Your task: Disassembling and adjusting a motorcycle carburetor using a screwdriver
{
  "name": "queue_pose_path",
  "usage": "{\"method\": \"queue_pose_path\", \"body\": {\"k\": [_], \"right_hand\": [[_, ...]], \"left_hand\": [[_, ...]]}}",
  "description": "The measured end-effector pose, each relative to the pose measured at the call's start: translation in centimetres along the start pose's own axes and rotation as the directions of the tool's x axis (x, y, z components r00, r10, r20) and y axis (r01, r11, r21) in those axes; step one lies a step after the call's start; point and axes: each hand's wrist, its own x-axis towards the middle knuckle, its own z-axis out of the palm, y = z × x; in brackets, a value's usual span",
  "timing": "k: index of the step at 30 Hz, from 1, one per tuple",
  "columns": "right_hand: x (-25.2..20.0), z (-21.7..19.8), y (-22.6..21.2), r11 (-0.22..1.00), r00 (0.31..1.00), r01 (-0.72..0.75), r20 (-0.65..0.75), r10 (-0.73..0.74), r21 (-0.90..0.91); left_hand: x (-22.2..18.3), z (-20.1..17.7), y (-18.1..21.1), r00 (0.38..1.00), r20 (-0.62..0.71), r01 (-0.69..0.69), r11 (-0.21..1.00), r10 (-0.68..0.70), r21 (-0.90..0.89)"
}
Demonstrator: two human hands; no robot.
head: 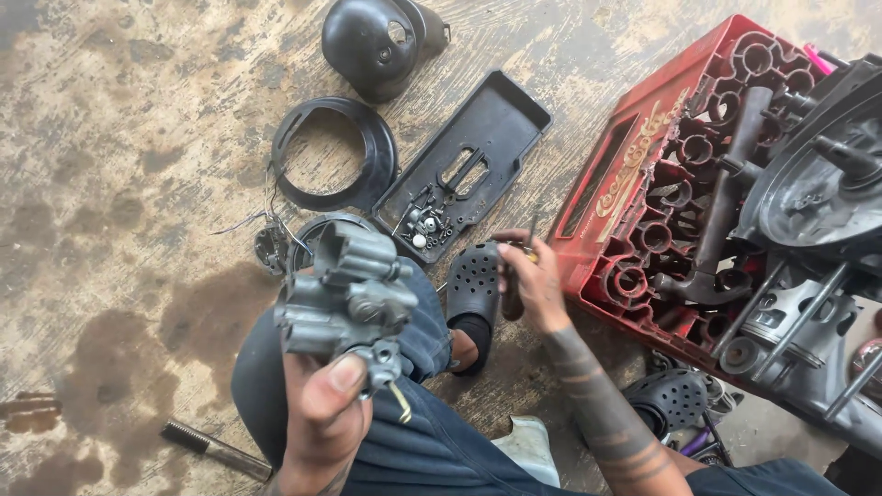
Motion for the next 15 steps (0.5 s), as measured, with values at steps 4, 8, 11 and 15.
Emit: {"method": "queue_pose_path", "body": {"k": [4, 8, 11, 15], "right_hand": [[-6.2, 1.5, -8.0, 0.966, 0.966, 0.249, 0.088, -0.242, -0.075], [-11.5, 3.4, -12.8, 0.879, 0.852, 0.476, 0.243, -0.464, 0.01], [-14.1, 4.8, -14.1, 0.822, 0.779, 0.569, 0.3, -0.55, 0.029], [-16.1, 5.9, -14.6, 0.73, 0.739, 0.672, 0.182, -0.649, -0.124]], "left_hand": [[-1.2, -1.1, -1.9, 0.997, -0.043, 0.064, 0.997, -0.063, 0.03], [-0.6, 1.2, -1.0, 0.997, 0.049, 0.046, 0.977, -0.057, 0.208], [-0.9, 2.9, -0.4, 0.99, 0.032, 0.123, 0.945, -0.139, 0.302], [-1.1, 5.1, 0.3, 0.976, 0.175, 0.06, 0.935, -0.127, 0.349]]}}
